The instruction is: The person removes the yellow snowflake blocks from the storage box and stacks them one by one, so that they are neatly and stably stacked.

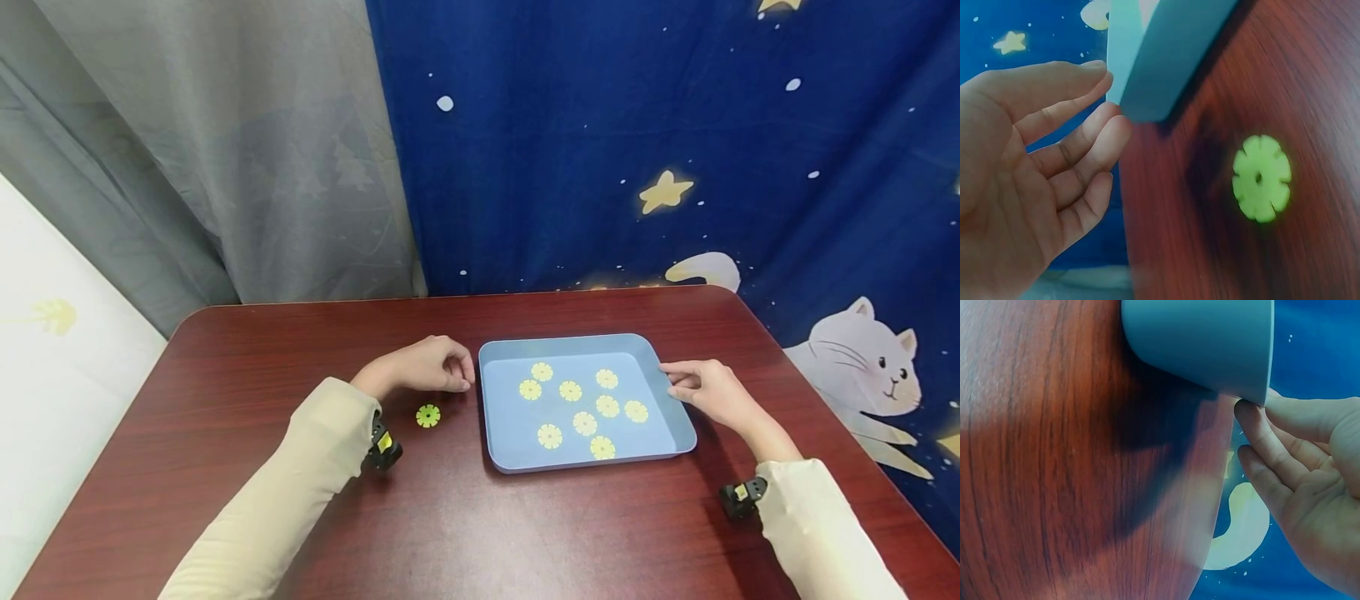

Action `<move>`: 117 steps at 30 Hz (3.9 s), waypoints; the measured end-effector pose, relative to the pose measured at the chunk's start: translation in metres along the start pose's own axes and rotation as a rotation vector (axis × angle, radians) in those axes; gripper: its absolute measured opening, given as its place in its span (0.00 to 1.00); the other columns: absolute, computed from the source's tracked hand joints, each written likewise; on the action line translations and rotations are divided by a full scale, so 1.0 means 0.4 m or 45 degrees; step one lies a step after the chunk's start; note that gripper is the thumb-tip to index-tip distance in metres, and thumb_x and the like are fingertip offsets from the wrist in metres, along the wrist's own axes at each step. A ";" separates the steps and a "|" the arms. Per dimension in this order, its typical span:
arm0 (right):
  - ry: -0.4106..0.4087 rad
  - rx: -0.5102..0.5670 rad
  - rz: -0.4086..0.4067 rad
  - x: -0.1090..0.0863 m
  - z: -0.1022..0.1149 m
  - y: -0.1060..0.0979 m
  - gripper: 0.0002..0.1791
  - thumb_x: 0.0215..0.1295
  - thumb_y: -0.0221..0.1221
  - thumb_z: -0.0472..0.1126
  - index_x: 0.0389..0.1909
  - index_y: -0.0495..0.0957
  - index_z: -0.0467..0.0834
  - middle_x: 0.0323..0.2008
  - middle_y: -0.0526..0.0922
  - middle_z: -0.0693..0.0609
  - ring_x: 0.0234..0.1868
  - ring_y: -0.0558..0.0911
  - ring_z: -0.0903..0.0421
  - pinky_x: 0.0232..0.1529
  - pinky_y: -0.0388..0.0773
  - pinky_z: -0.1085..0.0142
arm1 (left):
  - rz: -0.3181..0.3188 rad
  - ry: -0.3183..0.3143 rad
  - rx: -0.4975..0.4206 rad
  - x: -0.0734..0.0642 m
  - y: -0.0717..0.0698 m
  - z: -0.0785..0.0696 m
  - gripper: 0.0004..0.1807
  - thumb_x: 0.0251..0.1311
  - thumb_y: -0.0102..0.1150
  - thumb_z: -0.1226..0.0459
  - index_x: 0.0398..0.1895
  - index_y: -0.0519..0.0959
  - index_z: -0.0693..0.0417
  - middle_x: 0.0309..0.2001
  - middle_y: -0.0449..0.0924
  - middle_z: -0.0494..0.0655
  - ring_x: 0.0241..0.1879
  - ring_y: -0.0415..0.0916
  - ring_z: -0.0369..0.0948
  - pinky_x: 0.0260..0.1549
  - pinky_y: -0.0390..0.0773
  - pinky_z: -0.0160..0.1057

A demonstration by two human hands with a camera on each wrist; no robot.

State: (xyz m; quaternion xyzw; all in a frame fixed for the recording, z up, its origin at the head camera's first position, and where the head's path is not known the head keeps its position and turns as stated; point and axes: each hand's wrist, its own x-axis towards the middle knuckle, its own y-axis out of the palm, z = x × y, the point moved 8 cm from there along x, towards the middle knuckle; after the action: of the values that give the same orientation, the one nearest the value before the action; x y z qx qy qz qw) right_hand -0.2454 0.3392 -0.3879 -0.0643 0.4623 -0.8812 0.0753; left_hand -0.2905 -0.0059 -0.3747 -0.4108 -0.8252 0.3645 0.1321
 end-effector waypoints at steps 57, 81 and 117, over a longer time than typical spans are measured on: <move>0.015 0.000 -0.001 -0.002 0.003 -0.002 0.21 0.53 0.61 0.28 0.50 0.74 0.29 0.40 0.80 0.35 0.36 0.80 0.46 0.35 0.78 0.59 | 0.493 -0.194 0.234 0.240 0.228 -0.136 0.12 0.40 0.71 0.69 0.32 0.82 0.52 0.35 0.74 0.38 0.35 0.68 0.33 0.37 0.68 0.29; 0.010 0.000 -0.007 0.003 -0.005 -0.004 0.21 0.53 0.61 0.28 0.50 0.74 0.29 0.40 0.80 0.35 0.36 0.80 0.47 0.34 0.78 0.61 | 0.504 -0.169 0.377 0.237 0.274 -0.132 0.15 0.38 0.74 0.67 0.29 0.76 0.53 0.30 0.71 0.39 0.30 0.66 0.34 0.31 0.68 0.28; -0.008 0.001 -0.016 0.003 -0.001 -0.005 0.20 0.53 0.61 0.28 0.49 0.75 0.29 0.38 0.80 0.35 0.35 0.81 0.48 0.32 0.77 0.64 | 0.489 -0.108 0.322 0.234 0.270 -0.149 0.11 0.42 0.67 0.76 0.28 0.77 0.56 0.29 0.72 0.41 0.28 0.65 0.34 0.27 0.69 0.27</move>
State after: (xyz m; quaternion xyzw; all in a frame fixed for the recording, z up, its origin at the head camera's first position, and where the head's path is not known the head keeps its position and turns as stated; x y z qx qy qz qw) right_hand -0.2468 0.3404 -0.3864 -0.0701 0.4612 -0.8817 0.0711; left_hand -0.2555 0.1386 -0.4174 -0.5248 -0.6844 0.5004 0.0762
